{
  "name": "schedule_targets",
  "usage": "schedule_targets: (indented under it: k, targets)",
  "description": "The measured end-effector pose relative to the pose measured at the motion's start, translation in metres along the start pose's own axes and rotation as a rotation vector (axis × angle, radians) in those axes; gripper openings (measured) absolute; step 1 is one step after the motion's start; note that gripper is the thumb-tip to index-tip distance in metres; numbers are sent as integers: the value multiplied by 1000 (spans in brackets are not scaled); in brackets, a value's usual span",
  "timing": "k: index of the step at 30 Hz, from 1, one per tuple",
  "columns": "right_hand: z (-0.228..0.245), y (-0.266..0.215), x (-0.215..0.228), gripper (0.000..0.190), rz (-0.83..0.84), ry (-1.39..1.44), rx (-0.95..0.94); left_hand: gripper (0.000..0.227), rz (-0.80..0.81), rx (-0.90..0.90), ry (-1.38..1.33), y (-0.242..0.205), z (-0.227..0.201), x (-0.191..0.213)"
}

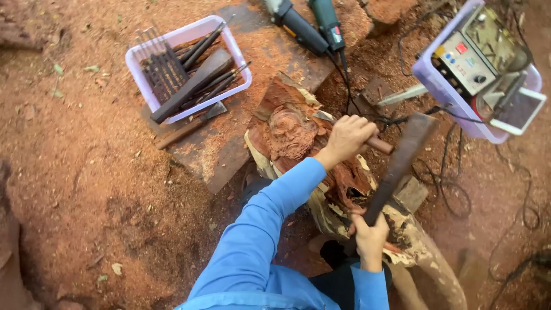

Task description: Carving and refining a wood sculpture using a mallet, chisel, and power grinder.

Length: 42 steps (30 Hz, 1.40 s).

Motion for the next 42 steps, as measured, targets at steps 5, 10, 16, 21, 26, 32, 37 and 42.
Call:
schedule_targets:
  k: [5, 10, 16, 21, 26, 32, 37, 42]
  targets:
    - [-11, -15, -31, 15, -163, 341, 69, 20, 135, -38, 19, -5, -9, 9]
    - [-10, -14, -36, 17, 100, 222, -288, 20, 128, -71, 37, -9, -6, 1]
    - [-24, -16, -38, 22, -144, 483, -162, 14, 241, -86, 97, -16, -4, -10]
    - [-13, -11, -24, 18, -149, 274, -161, 10, 244, -65, 140, -14, -5, -13]
    - [-12, -14, -35, 16, 37, 277, -217, 18, 293, -49, 145, -10, 12, -10]
    - [-15, -28, -14, 15, 52, 241, -137, 42, 388, -159, 66, 17, -16, 3]
    - [13, -39, 50, 63, -94, -3, -39, 26, 93, -193, -171, 24, -53, 16]
    - [50, -30, 119, 44, -261, -151, 326, 27, -118, -227, -193, 24, -40, -4]
Point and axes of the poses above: each hand's wrist, its own y-axis towards the middle knuckle, its own x-axis out of the back of the hand, z = x × y, the point moved 4 cm from there along y, towards the middle knuckle, and after that the axes turned 1 degree about z, right-handed, at the moved point
